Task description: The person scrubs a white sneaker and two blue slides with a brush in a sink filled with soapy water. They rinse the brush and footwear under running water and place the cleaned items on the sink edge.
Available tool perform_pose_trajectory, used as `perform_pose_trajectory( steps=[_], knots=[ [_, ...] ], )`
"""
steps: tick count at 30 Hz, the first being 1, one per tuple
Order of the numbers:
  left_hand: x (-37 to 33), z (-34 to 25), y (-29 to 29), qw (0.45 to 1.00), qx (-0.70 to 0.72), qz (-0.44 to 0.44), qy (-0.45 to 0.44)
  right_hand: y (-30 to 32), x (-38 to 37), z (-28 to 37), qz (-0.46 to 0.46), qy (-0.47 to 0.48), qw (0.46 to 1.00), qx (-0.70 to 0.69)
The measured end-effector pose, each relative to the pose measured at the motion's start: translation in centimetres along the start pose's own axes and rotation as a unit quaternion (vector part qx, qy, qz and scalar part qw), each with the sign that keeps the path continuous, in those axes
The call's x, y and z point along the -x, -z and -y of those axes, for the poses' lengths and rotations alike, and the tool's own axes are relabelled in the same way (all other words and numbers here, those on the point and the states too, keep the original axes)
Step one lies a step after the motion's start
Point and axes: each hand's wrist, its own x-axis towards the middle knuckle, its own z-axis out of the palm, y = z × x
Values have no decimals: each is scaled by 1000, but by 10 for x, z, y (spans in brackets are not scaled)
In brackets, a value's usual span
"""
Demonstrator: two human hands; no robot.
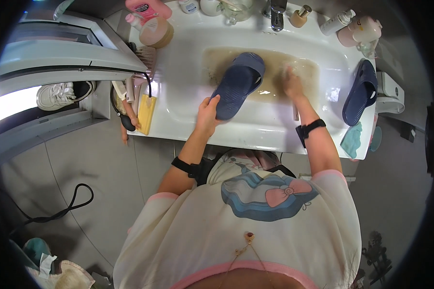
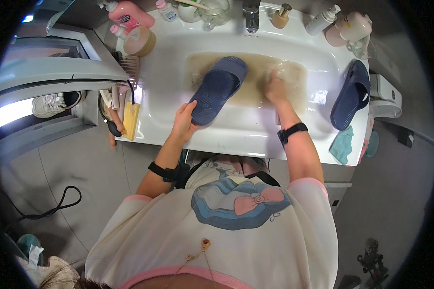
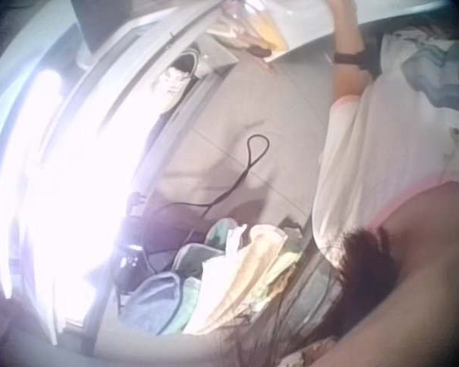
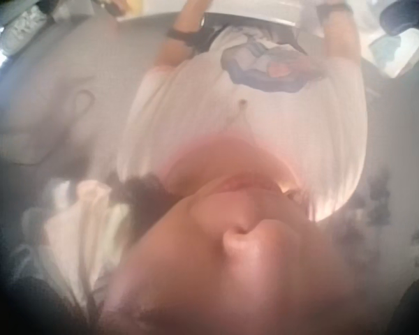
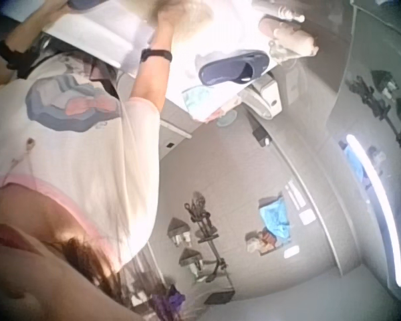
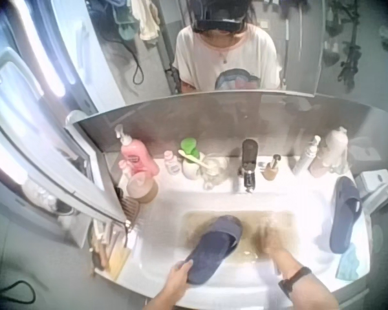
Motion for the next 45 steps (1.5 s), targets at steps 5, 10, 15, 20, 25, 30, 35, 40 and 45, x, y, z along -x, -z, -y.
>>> perform_pose_trajectory(
  steps=[5, 10, 15, 20, 25, 30, 35, 40, 45],
  knots=[
    [-2, 1, -3, 989, 106, 76, 64, 65, 88, 104, 153, -114, 959, -209],
    [2, -3, -24, 942, 197, 206, 179, 62, 151, 128, 127, 75, 974, -174],
    [4, 27, -41, 933, 243, 180, 194, 48, 116, 158, 149, 62, 974, -161],
    [12, 19, -50, 921, 243, 223, 207, 65, 139, 134, 171, 14, 978, -122],
    [2, 32, -57, 930, 210, 179, 242, 61, 176, 102, 158, 40, 978, -130],
    [4, 38, -65, 962, 123, 151, 189, 45, 125, 128, 104, 66, 992, -26],
    [0, 35, -64, 953, 122, 157, 230, 6, 64, 131, 11, 51, 998, -19],
    [5, 34, -63, 941, 196, 168, 219, 48, 128, 128, 138, 122, 983, 1],
    [5, 43, -69, 948, 184, 146, 213, 29, 78, 146, 126, 85, 988, 13]
  ],
)
